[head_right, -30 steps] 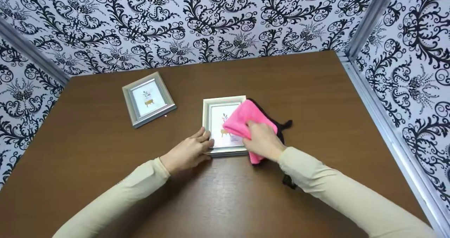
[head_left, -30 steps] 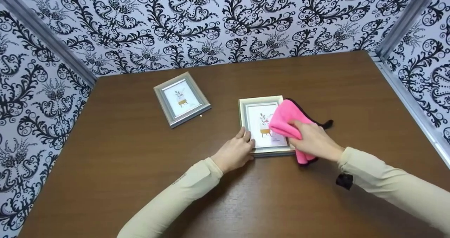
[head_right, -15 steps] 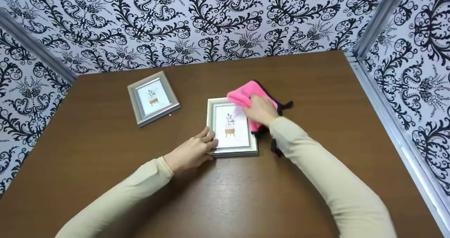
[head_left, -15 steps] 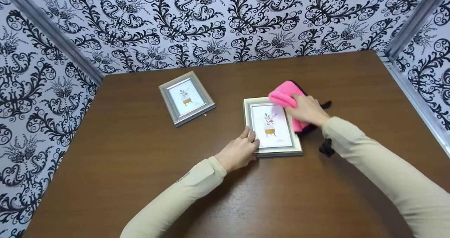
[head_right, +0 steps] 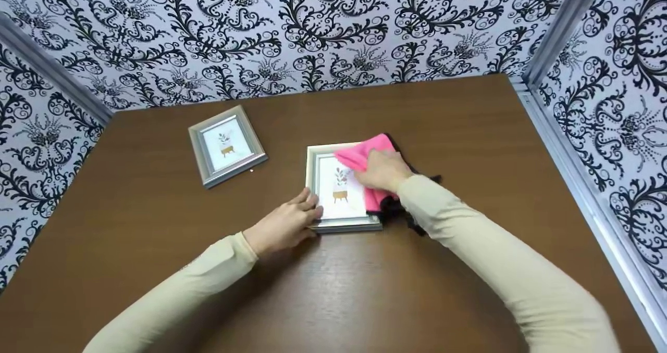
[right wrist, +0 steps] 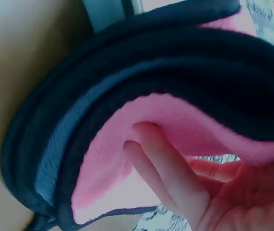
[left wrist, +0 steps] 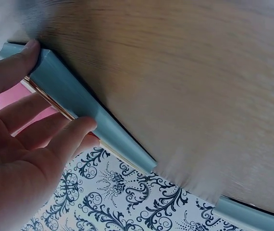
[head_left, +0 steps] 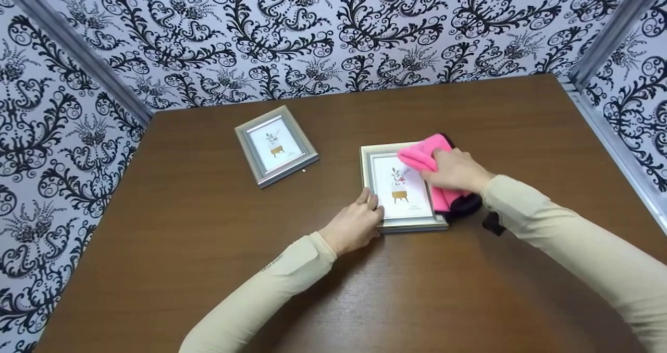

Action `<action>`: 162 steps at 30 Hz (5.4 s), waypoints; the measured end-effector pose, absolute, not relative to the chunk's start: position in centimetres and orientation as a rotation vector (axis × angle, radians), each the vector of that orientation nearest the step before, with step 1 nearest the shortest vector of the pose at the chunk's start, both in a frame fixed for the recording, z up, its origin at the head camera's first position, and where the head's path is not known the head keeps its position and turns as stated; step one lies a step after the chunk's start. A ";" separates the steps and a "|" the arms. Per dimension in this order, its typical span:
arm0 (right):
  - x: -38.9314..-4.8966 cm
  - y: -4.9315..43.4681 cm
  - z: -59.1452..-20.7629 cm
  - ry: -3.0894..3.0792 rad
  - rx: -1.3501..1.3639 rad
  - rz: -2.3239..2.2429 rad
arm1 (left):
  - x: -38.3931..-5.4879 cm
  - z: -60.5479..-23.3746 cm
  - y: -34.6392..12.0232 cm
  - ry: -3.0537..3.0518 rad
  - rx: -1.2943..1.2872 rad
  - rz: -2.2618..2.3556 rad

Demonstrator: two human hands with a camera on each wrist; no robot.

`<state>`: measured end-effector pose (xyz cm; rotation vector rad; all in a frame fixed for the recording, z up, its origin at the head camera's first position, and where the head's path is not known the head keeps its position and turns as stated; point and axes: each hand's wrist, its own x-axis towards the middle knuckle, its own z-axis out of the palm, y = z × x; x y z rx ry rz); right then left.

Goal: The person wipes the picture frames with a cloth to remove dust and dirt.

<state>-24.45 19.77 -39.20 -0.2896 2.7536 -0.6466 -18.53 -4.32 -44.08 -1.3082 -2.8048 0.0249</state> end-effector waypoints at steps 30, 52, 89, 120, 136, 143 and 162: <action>-27.0 21.7 -40.5 2.635 -0.147 -1.205 | -18.7 -43.8 -4.2 -2.856 -1.330 0.074; -20.2 22.3 -41.5 2.698 -0.450 -1.164 | -18.8 -44.1 -4.6 -2.862 -1.258 -0.029; -19.0 24.8 -40.4 2.677 -1.692 0.052 | -19.0 -44.1 -4.4 -2.809 -1.289 -0.039; -24.9 23.2 -40.1 2.710 -1.448 0.170 | -19.4 -43.8 -4.4 -2.846 -1.325 -0.122; -20.6 23.5 -39.5 2.602 -1.478 -0.165 | -19.4 -44.0 -4.4 -2.862 -1.277 -0.198; -23.3 23.6 -40.5 2.747 -1.377 0.035 | -19.5 -44.3 -4.5 -2.861 -1.264 -0.240; -24.7 22.5 -40.1 2.749 -1.225 0.127 | -19.3 -44.3 -4.3 -2.870 -1.232 -0.307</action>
